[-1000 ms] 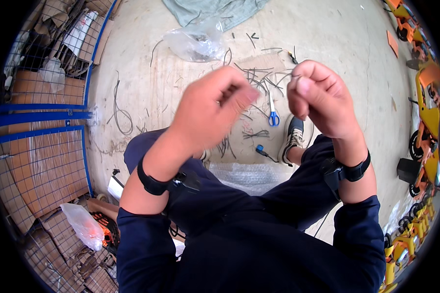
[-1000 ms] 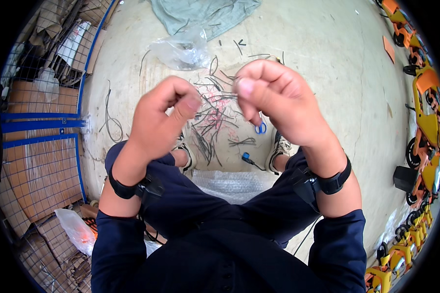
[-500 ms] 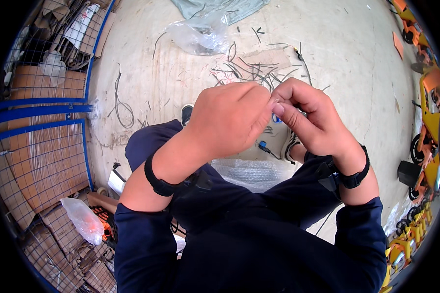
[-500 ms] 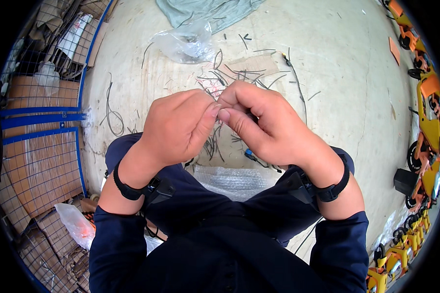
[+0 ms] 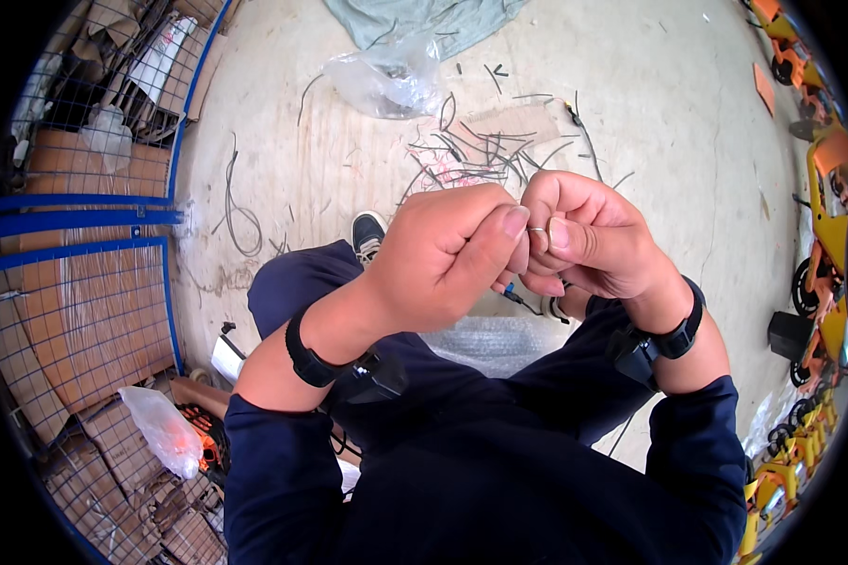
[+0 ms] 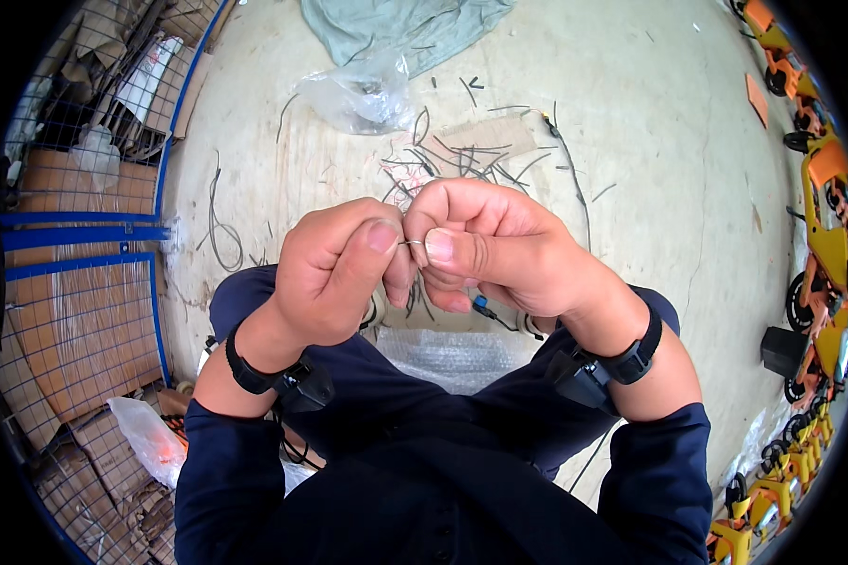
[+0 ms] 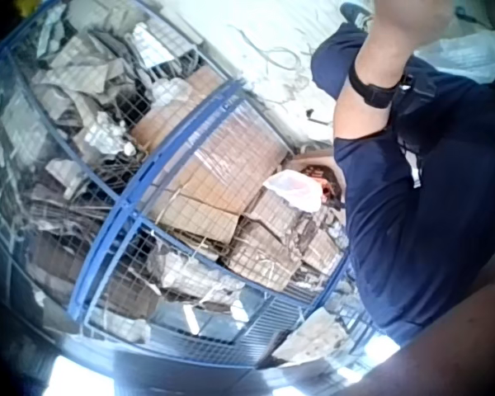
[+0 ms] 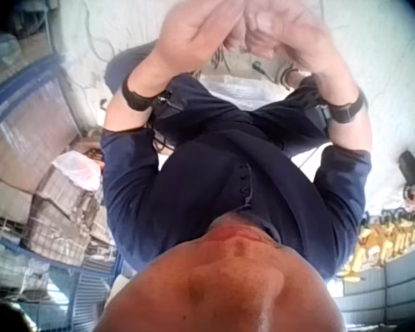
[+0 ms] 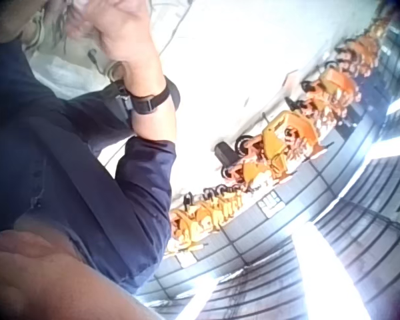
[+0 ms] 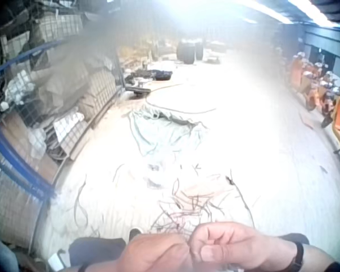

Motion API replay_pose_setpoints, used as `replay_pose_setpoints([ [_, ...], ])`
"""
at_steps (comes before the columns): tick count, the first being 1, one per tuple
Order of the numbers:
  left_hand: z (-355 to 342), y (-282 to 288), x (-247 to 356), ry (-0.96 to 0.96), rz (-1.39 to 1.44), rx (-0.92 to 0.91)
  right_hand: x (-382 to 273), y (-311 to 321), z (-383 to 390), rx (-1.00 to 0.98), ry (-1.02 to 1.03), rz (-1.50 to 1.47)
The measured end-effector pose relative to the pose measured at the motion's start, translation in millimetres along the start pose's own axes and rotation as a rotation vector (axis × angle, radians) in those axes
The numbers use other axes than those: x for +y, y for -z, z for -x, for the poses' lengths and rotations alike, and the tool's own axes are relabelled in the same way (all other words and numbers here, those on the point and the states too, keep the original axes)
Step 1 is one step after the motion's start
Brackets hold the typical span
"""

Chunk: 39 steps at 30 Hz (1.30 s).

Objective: The person cuts several wires using scissors and then strips the insulation from the wire ends by hand.

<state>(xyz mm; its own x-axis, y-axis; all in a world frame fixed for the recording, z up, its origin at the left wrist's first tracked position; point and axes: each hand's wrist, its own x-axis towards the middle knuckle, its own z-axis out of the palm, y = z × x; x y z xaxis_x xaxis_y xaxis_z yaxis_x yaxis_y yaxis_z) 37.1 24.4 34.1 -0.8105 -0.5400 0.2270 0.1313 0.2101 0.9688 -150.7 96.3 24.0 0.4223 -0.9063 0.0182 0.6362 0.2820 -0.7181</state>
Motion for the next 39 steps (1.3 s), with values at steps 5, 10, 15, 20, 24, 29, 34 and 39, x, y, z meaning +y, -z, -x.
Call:
replay_pose_setpoints([
  [5, 2.5, -1.2, 4.6, 0.030, 0.121, -0.012, 6.0, 3.4, 0.1, -0.066, 0.005, -0.185],
  [10, 2.0, -1.5, 4.7, 0.008, 0.193, -0.008, 6.2, 3.1, 0.9, -0.096, 0.023, -0.232],
  [15, 0.9, -3.9, 7.1, 0.070, 0.380, 0.040, 5.9, 2.2, -0.7, -0.127, 0.032, -0.296],
  [20, -4.1, 3.0, -6.7, 0.081, 0.586, 0.042, 2.7, -1.5, -2.4, -0.074, 0.055, -0.196],
  [24, -9.6, 3.1, -8.5, 0.070, 0.338, 0.252, 6.4, 0.6, -3.7, 0.013, 0.102, -0.092],
  [29, -6.5, 2.3, -6.9, 0.156, 0.171, 0.110, 3.2, 3.6, -4.8, 0.133, 0.053, -0.047],
  [34, -8.8, 2.0, -18.1, 0.078, -0.056, 0.204, -1.2, 11.9, -4.1, 0.247, 0.026, 0.078],
  [39, -8.0, 5.5, -13.3, 0.169, -0.199, 0.192, -3.9, 8.3, -3.6, 0.375, 0.112, 0.570],
])
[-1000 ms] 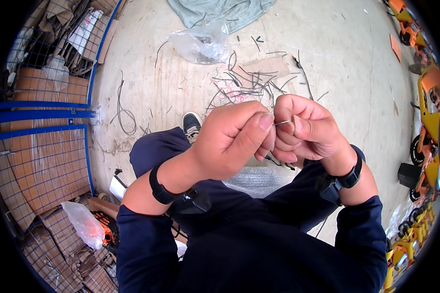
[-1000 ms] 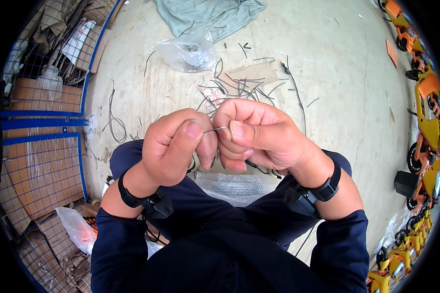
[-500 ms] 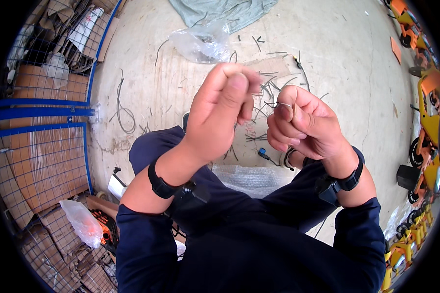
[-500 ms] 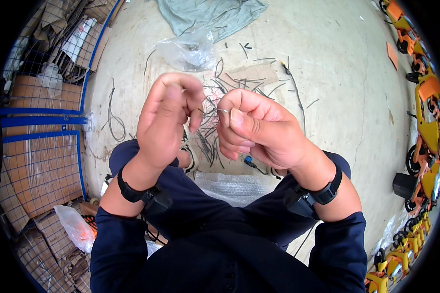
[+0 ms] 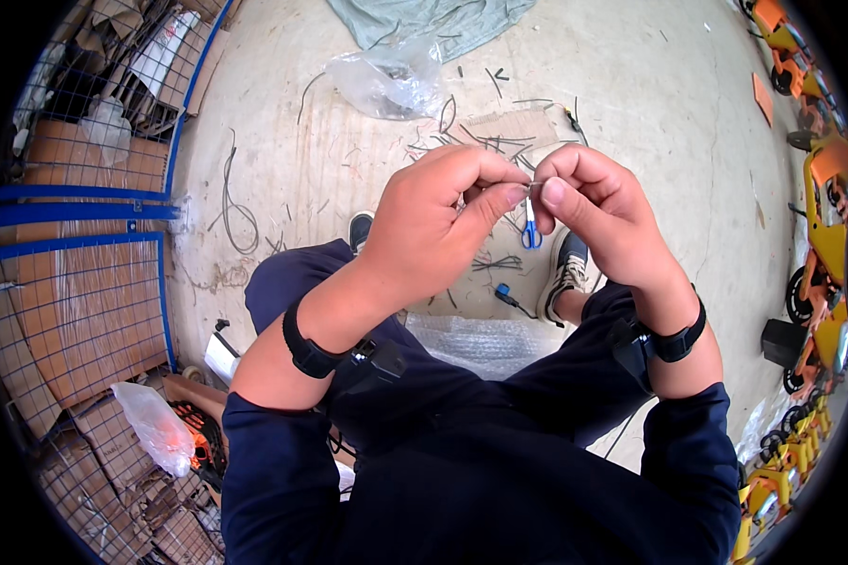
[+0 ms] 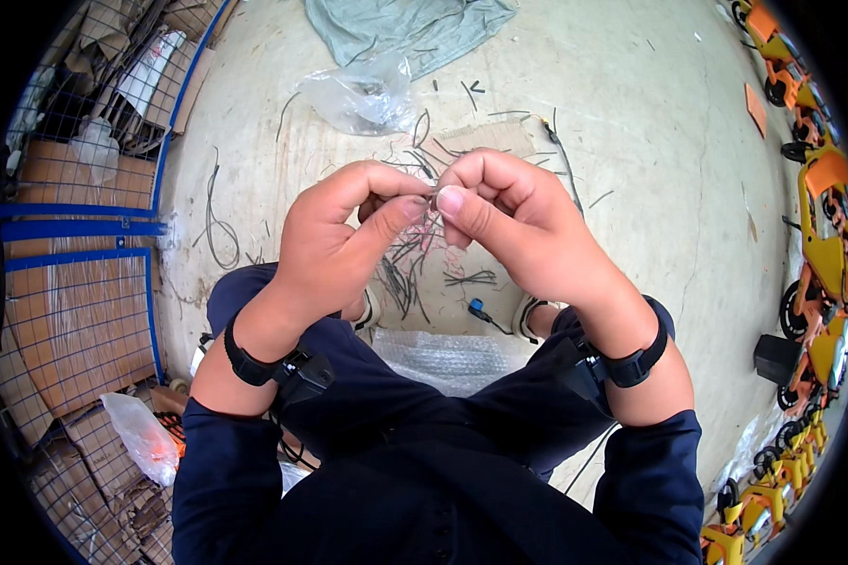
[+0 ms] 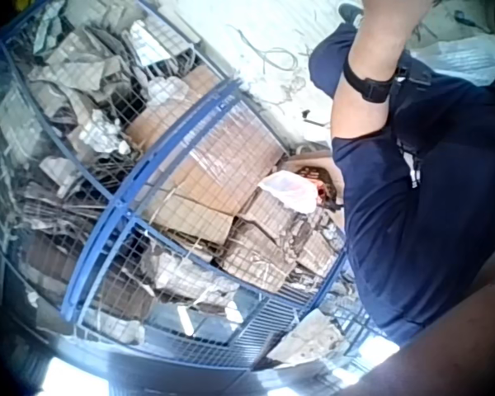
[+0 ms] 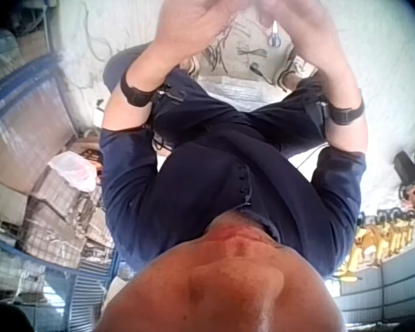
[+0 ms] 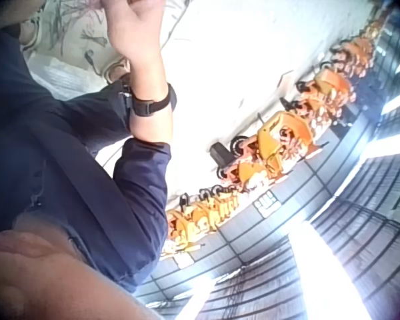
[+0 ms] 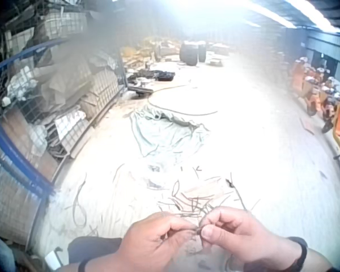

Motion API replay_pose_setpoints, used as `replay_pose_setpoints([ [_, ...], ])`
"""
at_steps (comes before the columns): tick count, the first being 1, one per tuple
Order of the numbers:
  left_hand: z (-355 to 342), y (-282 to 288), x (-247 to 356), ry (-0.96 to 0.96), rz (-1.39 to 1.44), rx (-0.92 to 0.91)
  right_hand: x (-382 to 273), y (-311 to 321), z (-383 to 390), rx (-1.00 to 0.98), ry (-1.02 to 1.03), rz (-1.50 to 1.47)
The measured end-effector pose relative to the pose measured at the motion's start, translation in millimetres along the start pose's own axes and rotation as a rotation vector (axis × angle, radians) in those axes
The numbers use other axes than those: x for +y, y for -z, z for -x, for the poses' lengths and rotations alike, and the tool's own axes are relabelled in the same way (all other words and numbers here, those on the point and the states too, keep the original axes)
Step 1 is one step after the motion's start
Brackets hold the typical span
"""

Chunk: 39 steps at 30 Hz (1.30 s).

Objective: The person cuts several wires using scissors and then strips the insulation from the wire ends by hand.

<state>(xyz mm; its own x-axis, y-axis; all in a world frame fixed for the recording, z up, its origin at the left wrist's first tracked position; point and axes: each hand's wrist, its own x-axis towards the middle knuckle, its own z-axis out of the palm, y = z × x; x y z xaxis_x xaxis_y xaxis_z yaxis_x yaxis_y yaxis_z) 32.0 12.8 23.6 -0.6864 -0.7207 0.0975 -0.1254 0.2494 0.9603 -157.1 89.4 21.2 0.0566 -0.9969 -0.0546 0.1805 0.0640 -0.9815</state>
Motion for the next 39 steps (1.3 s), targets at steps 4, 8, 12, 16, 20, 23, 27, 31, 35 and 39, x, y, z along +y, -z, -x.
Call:
replay_pose_setpoints([
  [4, -4.3, 4.7, -9.9, -0.225, -0.313, -0.027, -3.7, 1.9, 1.5, 0.028, 0.067, 0.365],
  [8, -3.5, 4.1, -9.1, -0.120, -0.211, -0.059, -6.8, 0.5, 1.1, 0.009, 0.099, 0.525],
  [12, -3.7, 2.6, -8.9, 0.005, -0.082, -0.100, 1.1, 4.9, -2.3, -0.040, 0.268, 0.687],
  [16, -3.8, 4.6, -5.8, 0.092, -0.076, -0.117, -6.1, -2.0, 2.6, -0.020, 0.182, 0.691],
  [20, -5.4, 9.4, -3.6, 0.173, -0.059, -0.090, -8.2, -3.4, 6.1, 0.022, 0.199, 0.695],
  [23, -8.1, 21.0, -3.4, 0.193, -0.081, -0.055, -14.4, 1.7, 7.2, 0.068, 0.175, 0.743],
  [27, -12.1, 34.6, -10.1, 0.170, -0.113, -0.078, -8.3, 14.4, 1.2, 0.141, 0.225, 0.776],
  [31, -12.1, 19.1, -6.0, 0.146, 0.035, -0.112, -1.8, 15.2, -1.9, 0.131, 0.307, 0.783],
  [35, -11.5, 8.9, -12.4, -0.036, -0.160, -0.112, 4.5, 13.2, -5.7, 0.119, 0.500, 0.925],
  [39, -12.0, 4.4, -16.6, -0.223, -0.364, 0.038, 2.6, 11.2, -4.0, 0.134, 0.357, 0.876],
])
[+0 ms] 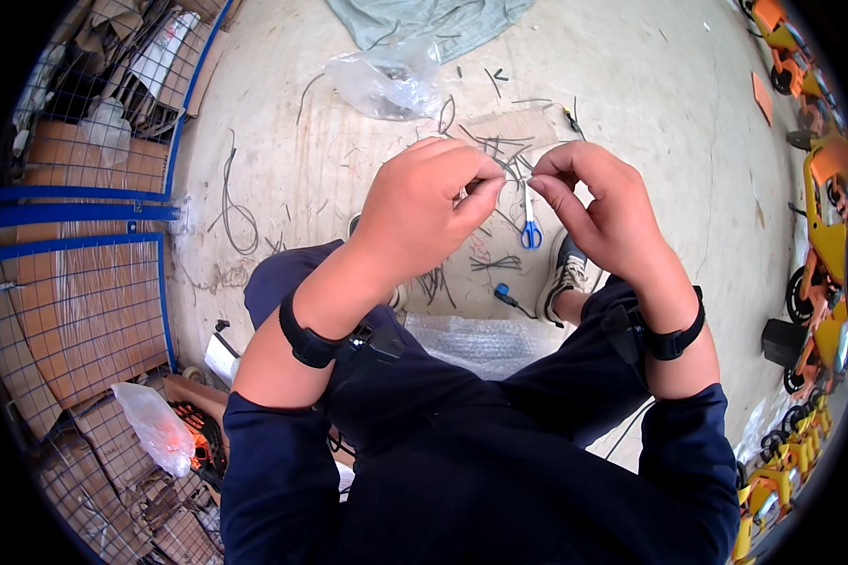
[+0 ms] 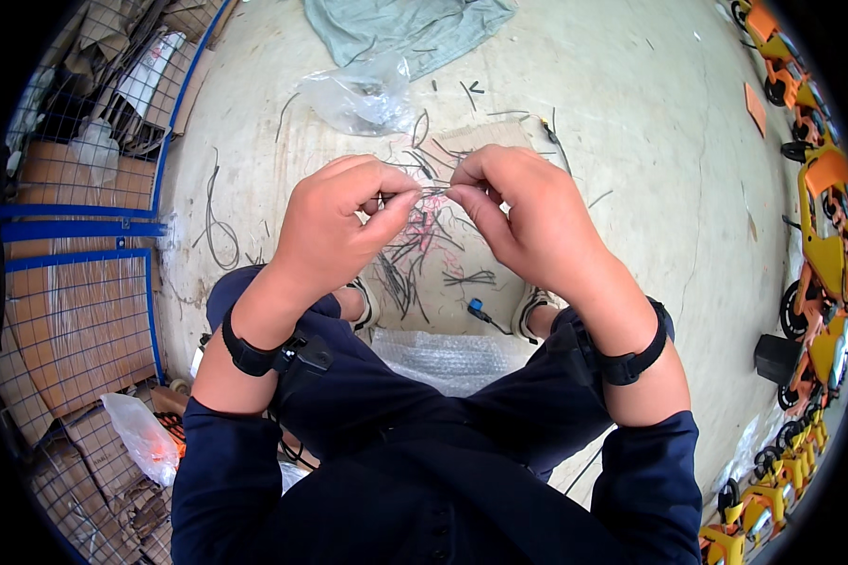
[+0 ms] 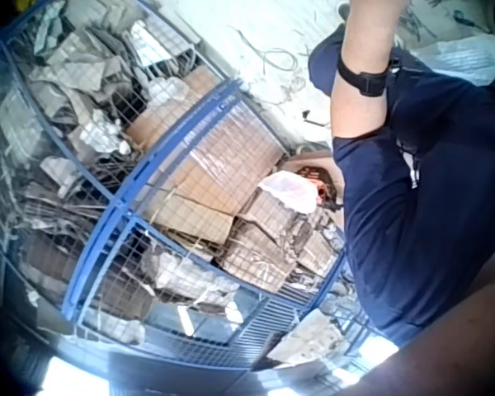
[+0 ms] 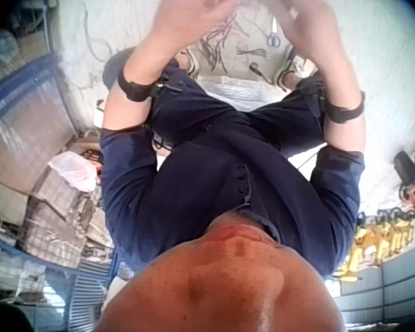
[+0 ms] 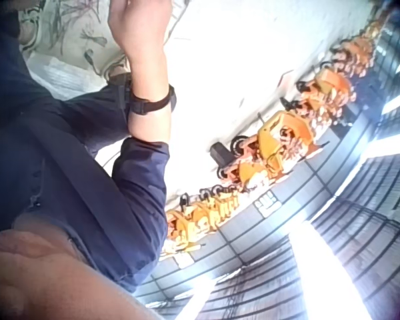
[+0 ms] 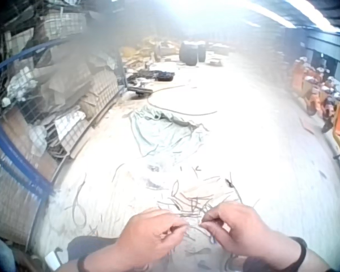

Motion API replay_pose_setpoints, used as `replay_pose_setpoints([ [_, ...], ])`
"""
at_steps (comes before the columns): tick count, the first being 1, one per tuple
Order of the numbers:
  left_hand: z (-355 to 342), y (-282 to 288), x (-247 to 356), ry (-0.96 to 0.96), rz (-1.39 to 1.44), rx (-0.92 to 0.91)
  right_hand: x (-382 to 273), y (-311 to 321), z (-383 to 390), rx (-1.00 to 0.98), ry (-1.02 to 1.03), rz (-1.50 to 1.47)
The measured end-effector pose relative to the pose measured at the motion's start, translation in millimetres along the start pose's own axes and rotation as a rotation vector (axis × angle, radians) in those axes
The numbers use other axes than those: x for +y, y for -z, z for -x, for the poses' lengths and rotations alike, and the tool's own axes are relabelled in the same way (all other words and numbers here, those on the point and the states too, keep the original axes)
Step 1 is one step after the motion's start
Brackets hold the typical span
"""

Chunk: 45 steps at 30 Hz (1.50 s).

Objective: The person cuts several wires using scissors and then strips the insulation from the wire ends by hand.

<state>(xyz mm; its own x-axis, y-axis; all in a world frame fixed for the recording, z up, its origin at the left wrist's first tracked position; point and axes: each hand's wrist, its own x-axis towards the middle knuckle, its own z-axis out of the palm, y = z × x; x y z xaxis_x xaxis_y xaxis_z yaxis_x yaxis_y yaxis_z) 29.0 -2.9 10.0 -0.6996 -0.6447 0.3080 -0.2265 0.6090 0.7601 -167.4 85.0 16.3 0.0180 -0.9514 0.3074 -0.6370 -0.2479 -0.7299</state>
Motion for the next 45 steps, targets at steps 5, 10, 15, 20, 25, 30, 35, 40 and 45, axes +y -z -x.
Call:
replay_pose_setpoints([
  [5, -0.4, -4.2, -1.2, -0.140, -0.128, 0.165, -2.8, -2.2, 3.1, -0.124, -0.443, -0.438],
  [10, -0.5, -1.1, -0.1, -0.108, -0.028, 0.145, -3.3, -3.8, -0.4, -0.214, -0.547, -0.744],
  [15, -0.2, 6.0, -0.8, -0.001, 0.148, 0.024, -6.4, -1.2, 2.1, -0.234, -0.439, -0.737],
  [20, 0.6, 14.3, 4.2, 0.277, 0.500, -0.207, -7.2, 0.9, 7.2, -0.289, -0.349, -0.912],
  [25, -2.6, 22.6, -7.7, 0.403, 0.481, -0.255, 3.8, 17.4, 8.1, -0.278, -0.273, -1.213],
  [30, -0.1, 15.9, -24.0, 0.261, 0.188, -0.010, 6.3, 23.2, 3.8, -0.255, -0.238, -1.269],
  [35, -1.0, 9.4, -5.3, -0.025, -0.071, 0.228, -1.4, 17.4, 4.6, -0.165, -0.367, -1.045],
  [40, 5.0, -1.1, 14.9, -0.232, -0.094, 0.048, -22.0, 5.7, 7.6, -0.160, -0.405, -0.800],
  [45, 5.0, -8.1, 11.8, -0.303, -0.170, 0.066, -20.7, -1.8, 11.4, -0.164, -0.169, -0.445],
])
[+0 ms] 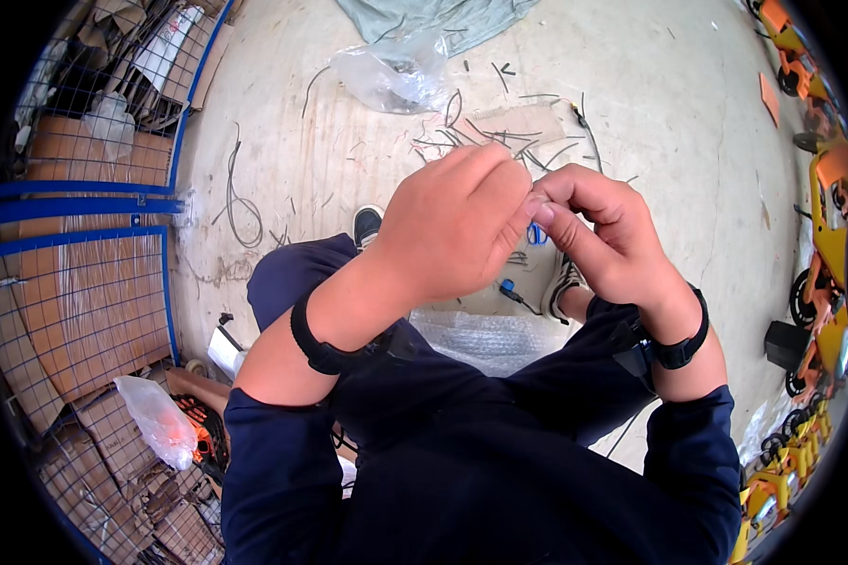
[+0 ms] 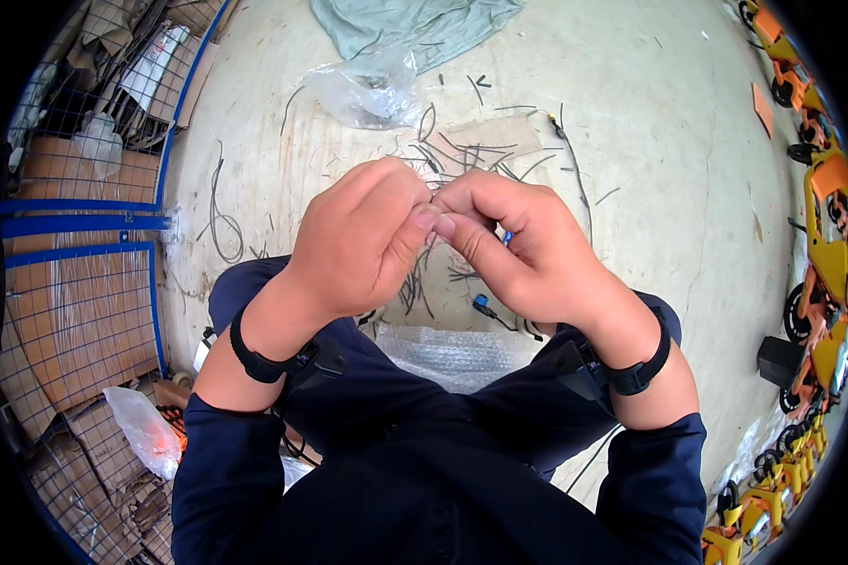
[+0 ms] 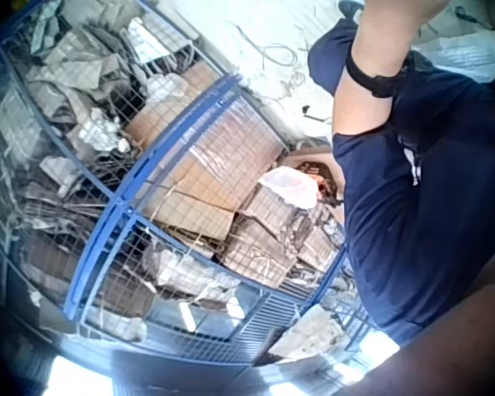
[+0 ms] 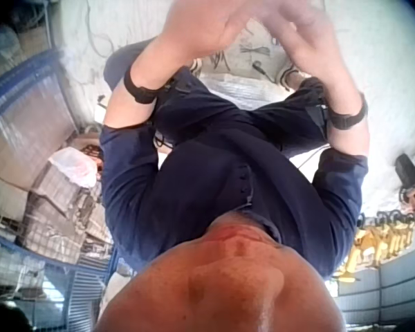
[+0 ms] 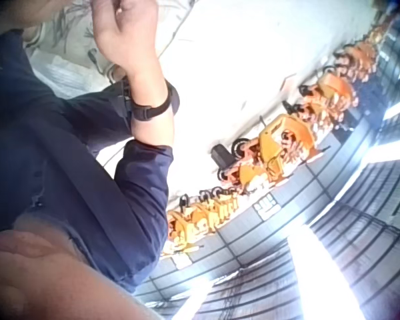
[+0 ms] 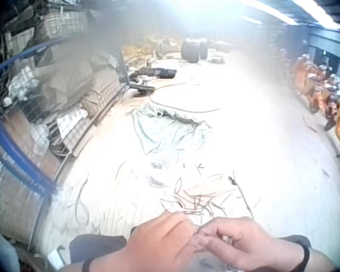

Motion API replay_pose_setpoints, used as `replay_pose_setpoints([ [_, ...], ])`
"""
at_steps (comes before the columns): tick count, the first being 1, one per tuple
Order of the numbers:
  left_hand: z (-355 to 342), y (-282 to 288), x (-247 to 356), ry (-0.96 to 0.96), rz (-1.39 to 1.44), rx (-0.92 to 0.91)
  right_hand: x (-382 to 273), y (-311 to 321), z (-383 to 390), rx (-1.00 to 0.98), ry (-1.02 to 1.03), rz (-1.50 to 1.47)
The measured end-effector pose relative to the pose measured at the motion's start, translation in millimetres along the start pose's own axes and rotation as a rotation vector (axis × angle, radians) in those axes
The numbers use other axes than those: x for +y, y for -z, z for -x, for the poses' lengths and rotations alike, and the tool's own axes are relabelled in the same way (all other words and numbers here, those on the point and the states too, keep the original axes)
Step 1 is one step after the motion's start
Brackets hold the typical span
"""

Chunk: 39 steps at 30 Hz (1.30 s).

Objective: The person cuts several wires using scissors and then strips the insulation from the wire ends by hand.

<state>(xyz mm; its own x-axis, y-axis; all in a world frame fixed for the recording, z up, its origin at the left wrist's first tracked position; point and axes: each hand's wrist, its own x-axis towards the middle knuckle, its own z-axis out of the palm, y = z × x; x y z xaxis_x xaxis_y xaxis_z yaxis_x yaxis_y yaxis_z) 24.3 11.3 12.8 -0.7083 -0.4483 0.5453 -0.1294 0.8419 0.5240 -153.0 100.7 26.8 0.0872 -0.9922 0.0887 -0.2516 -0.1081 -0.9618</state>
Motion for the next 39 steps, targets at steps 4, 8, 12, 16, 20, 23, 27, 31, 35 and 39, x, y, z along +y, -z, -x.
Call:
replay_pose_setpoints([
  [4, 1.8, 1.5, -0.1, -0.005, -0.008, -0.025, 1.3, 0.0, -0.2, -0.030, -0.048, -0.062],
  [8, 2.4, 7.9, 1.1, 0.086, 0.275, -0.084, -1.9, 6.5, -1.0, -0.153, -0.280, -0.447],
  [12, 4.7, 10.4, 8.5, 0.261, 0.592, -0.108, 2.9, 6.6, -1.6, -0.255, -0.217, -0.741],
  [16, 7.1, 13.9, 11.2, 0.285, 0.814, -0.161, 8.4, 1.2, -1.0, -0.322, -0.185, -0.985],
  [20, 4.9, 17.7, 17.3, 0.324, 0.932, -0.151, 11.1, -4.9, 0.2, -0.340, -0.166, -1.135],
  [23, 6.4, 18.6, 19.0, 0.350, 1.043, -0.147, 14.5, -6.1, 2.0, -0.375, -0.182, -1.204],
  [27, 6.6, 20.2, 15.9, 0.382, 1.150, -0.198, 9.0, -4.9, -1.1, -0.438, -0.124, -1.254],
  [31, 4.1, 23.0, 16.8, 0.458, 1.335, -0.235, 10.8, -5.0, -1.2, -0.479, -0.080, -1.296],
  [35, 4.3, 19.5, 15.6, 0.485, 1.488, -0.221, 8.3, -5.3, -1.5, -0.466, -0.061, -1.260],
  [39, 8.0, 10.8, 9.9, 0.465, 1.552, -0.153, 8.4, -1.9, -3.3, -0.463, -0.075, -1.263],
])
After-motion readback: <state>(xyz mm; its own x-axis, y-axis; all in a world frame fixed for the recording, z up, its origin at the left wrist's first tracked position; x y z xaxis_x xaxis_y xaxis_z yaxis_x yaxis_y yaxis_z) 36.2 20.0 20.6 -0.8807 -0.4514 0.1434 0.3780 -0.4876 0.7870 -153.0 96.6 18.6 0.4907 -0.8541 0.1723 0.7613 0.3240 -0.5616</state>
